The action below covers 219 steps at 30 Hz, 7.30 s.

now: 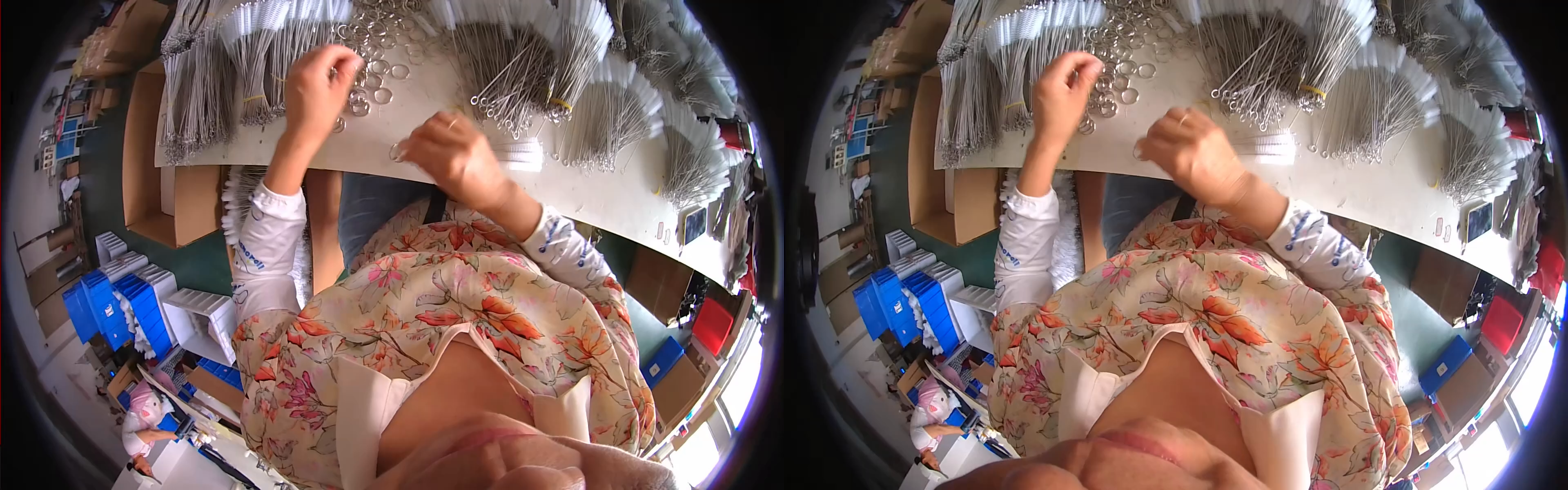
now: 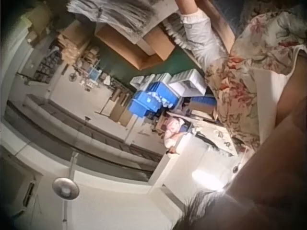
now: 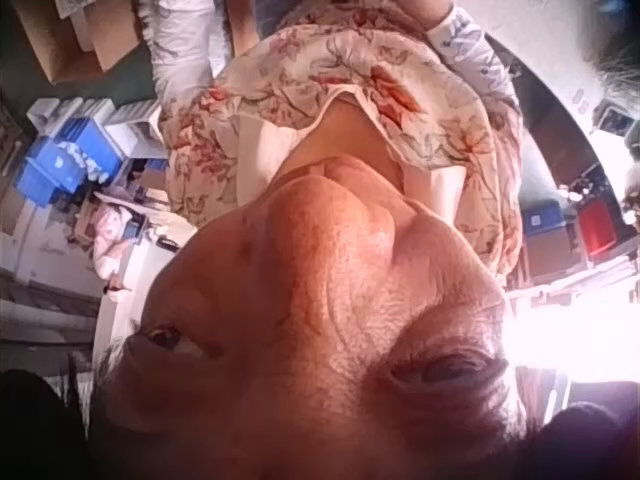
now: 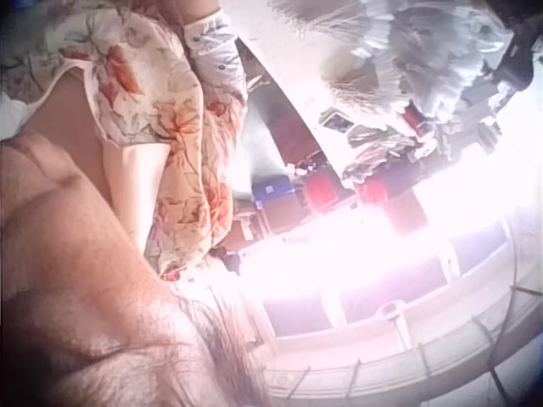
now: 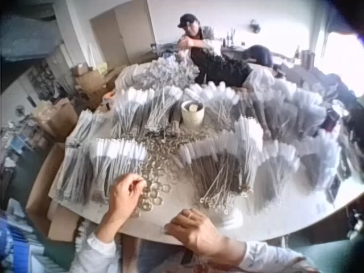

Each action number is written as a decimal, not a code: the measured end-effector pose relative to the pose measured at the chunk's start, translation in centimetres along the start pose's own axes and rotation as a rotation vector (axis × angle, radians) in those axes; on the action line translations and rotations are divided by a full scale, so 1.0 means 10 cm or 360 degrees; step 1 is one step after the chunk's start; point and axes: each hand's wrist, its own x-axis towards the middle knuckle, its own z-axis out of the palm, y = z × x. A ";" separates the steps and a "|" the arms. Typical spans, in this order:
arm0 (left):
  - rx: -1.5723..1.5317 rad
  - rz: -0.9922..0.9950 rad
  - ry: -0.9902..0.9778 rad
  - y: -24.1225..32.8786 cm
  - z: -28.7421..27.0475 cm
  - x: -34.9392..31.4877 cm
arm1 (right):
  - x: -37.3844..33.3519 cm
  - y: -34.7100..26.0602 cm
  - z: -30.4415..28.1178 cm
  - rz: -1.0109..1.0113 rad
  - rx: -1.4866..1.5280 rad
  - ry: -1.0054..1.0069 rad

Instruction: Attaching metal rings and connectors to white feathered or plastic decorative tassels on a workbench.

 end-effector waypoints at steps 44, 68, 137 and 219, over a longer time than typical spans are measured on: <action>0.0932 -0.0848 -0.0318 -2.35 -1.63 0.28 | -0.97 1.97 -1.93 0.1680 -0.0742 -0.0096; -0.0818 -0.0884 0.0306 -0.57 -0.88 0.32 | -2.48 2.69 -3.59 0.2233 -0.0819 0.1022; -0.1408 -0.0702 -0.0168 1.06 -0.41 -0.46 | 0.01 -0.34 -0.37 0.0584 0.0308 -0.0097; -0.1619 -0.0754 0.0150 1.09 -1.29 -0.37 | 0.64 -0.53 -0.01 0.0756 0.1591 -0.0048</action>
